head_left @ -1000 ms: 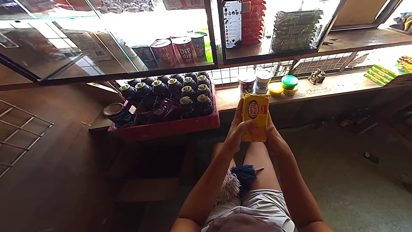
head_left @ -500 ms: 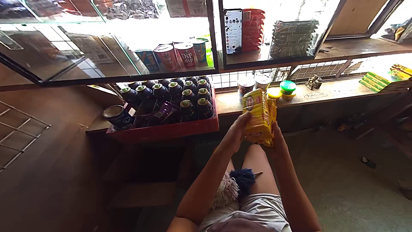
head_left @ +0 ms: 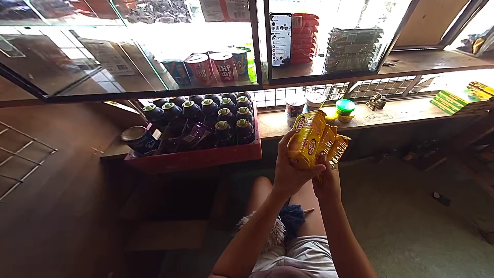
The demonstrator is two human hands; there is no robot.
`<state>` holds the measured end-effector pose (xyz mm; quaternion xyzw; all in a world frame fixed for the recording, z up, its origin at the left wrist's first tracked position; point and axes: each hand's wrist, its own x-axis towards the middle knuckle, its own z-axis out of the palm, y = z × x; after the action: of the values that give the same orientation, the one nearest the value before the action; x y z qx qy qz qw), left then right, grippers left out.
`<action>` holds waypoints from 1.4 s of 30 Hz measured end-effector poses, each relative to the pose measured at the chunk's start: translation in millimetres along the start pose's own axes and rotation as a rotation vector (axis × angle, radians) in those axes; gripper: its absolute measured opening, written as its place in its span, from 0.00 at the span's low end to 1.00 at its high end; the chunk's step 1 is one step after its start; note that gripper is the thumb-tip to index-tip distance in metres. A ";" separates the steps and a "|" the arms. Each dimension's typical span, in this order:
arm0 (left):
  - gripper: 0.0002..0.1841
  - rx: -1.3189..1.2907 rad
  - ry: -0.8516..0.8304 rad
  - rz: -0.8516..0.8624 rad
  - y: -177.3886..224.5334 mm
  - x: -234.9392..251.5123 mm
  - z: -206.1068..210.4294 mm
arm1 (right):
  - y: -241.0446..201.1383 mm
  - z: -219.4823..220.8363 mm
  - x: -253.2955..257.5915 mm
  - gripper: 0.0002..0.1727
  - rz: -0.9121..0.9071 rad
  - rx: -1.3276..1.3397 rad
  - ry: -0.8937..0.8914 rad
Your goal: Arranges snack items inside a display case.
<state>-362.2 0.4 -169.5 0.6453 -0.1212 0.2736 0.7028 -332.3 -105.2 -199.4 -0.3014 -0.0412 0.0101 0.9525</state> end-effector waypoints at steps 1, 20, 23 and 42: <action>0.54 0.033 0.020 0.001 -0.2 0.9 0.5 | -1.3 2.1 -0.2 0.38 -0.012 -0.026 0.005; 0.47 0.615 0.172 0.621 12.5 211.3 14.4 | 42.2 -71.6 -9.1 0.39 0.199 -0.222 0.100; 0.48 0.659 0.154 0.631 -1.0 241.0 23.4 | 60.4 -94.6 -18.6 0.42 0.276 -0.263 0.113; 0.50 0.558 0.006 0.227 -39.2 350.2 43.9 | 102.3 -153.6 -37.2 0.55 0.451 -0.327 0.078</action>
<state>-45.5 36.8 -13.1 0.7952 -0.1108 0.3750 0.4635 -355.8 -111.3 -386.1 -0.4530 0.0626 0.2036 0.8657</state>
